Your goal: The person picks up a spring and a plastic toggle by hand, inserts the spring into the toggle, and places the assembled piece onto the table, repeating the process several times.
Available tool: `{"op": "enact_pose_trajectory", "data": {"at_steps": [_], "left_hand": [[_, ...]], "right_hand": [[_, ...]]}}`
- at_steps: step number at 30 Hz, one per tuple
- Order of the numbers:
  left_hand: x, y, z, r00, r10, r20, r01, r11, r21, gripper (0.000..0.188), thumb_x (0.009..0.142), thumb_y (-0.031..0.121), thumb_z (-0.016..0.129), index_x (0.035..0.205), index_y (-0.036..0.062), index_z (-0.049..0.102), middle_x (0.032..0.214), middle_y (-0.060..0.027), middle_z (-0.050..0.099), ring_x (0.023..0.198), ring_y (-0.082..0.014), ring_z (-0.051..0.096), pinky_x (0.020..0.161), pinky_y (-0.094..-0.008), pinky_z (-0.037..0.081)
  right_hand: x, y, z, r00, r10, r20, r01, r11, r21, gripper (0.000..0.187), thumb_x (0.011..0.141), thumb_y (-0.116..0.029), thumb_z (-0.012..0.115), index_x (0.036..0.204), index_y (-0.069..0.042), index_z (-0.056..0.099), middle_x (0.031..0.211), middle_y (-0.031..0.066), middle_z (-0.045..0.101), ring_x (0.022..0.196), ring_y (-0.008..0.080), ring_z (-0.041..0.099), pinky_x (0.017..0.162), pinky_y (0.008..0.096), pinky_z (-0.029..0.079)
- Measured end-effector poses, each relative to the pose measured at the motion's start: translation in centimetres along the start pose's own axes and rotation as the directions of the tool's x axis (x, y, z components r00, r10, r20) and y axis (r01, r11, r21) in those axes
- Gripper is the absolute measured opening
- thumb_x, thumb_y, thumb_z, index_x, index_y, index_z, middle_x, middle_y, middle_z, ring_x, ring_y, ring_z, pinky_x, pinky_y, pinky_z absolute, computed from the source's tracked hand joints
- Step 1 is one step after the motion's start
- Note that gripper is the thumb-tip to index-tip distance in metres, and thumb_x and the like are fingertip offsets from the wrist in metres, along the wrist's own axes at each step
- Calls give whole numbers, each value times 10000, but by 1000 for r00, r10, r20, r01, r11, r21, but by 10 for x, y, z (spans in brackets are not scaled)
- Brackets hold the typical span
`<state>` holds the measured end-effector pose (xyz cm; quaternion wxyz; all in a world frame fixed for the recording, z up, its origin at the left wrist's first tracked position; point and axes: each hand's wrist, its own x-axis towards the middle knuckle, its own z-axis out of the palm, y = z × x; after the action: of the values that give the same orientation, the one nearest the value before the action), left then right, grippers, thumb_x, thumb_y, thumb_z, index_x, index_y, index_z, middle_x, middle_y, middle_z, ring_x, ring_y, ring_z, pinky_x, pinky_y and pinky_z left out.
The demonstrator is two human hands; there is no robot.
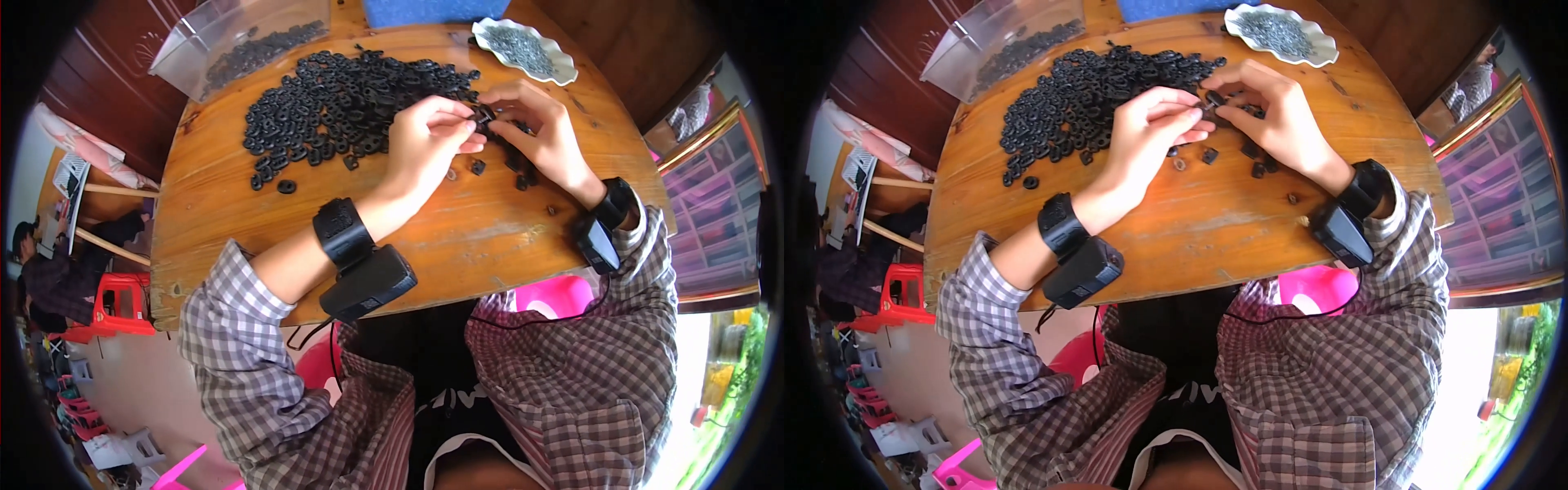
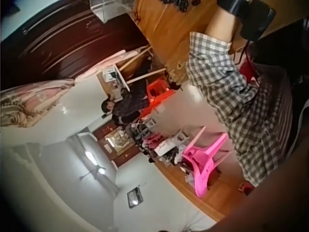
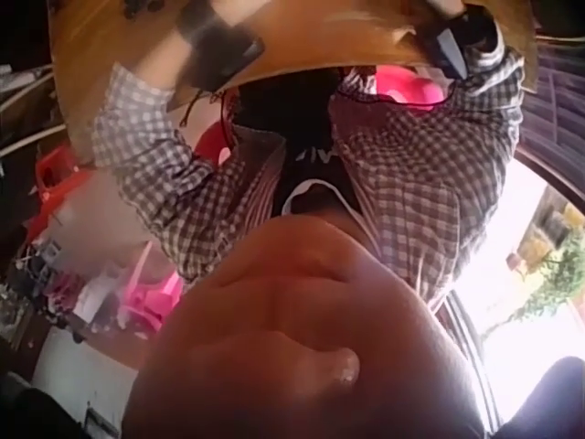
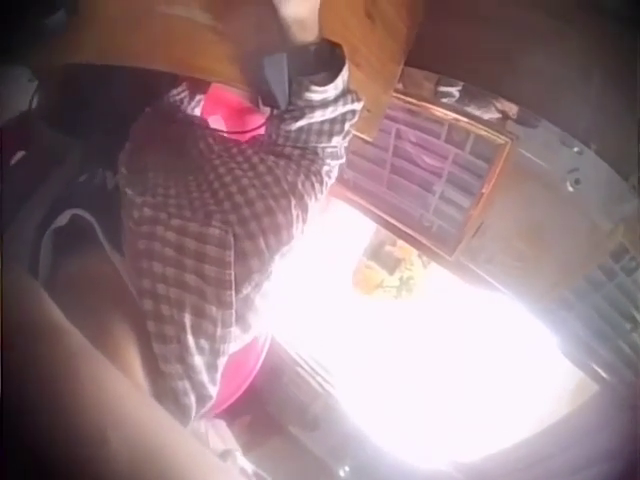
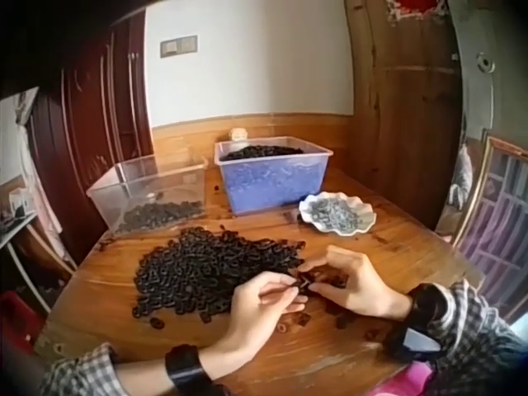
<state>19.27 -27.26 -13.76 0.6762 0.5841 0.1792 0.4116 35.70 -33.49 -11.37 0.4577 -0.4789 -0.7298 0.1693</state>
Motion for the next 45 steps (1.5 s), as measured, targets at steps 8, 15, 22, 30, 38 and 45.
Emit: {"op": "enact_pose_trajectory", "data": {"at_steps": [8, 15, 22, 30, 38, 45], "left_hand": [[-7, 9, -12, 995, -102, 12, 101, 994, 43, 146, 807, -3, 554, 939, -59, 530, 838, -136, 594, 756, -198, 621, 669, -266, 512], [-8, 13, -11, 988, -152, -9, 152, 977, 150, 152, 816, 42, 563, 946, -36, 543, 862, -115, 596, 785, -178, 617, 682, -249, 495], [-6, 13, -11, 987, -156, -27, 159, 978, 139, 144, 807, 58, 579, 920, -27, 558, 847, -105, 607, 762, -175, 620, 694, -248, 494], [-8, 13, -13, 985, -153, -75, 162, 978, 131, 122, 792, 39, 587, 889, -32, 566, 810, -107, 613, 730, -175, 618, 706, -252, 491], [-6, 11, -13, 994, -108, 21, 105, 987, 120, 104, 792, 16, 576, 876, -41, 552, 810, -121, 619, 767, -176, 627, 726, -237, 493], [-4, 8, -13, 996, -84, 23, 81, 991, 109, 101, 794, 22, 574, 871, -40, 551, 808, -118, 618, 772, -174, 627, 742, -241, 496]], "right_hand": [[0, 2, 7, 999, -20, 51, 19, 1000, 16, 251, 735, 67, 593, 980, 36, 551, 946, 83, 505, 842, 149, 578, 697, 237, 489], [3, 2, 7, 989, -146, 25, 147, 988, -54, 275, 715, 57, 610, 976, -21, 576, 955, 74, 539, 832, 159, 569, 702, 246, 497], [5, 11, 6, 997, -68, -26, 69, 997, 43, 265, 746, 40, 598, 1008, 11, 569, 988, 69, 570, 849, 133, 560, 758, 259, 496], [2, 14, 10, 999, -47, 17, 46, 995, 85, 266, 782, 60, 549, 1046, 25, 543, 981, 79, 581, 866, 142, 578, 788, 249, 487], [0, 11, 9, 986, 62, 152, -112, 932, 344, 244, 821, 53, 507, 1064, 80, 496, 897, 118, 589, 800, 148, 597, 738, 244, 496], [0, 18, 6, 992, 71, 103, -103, 934, 342, 223, 829, 27, 516, 1049, 70, 524, 935, 116, 593, 771, 139, 593, 700, 241, 495]]}}
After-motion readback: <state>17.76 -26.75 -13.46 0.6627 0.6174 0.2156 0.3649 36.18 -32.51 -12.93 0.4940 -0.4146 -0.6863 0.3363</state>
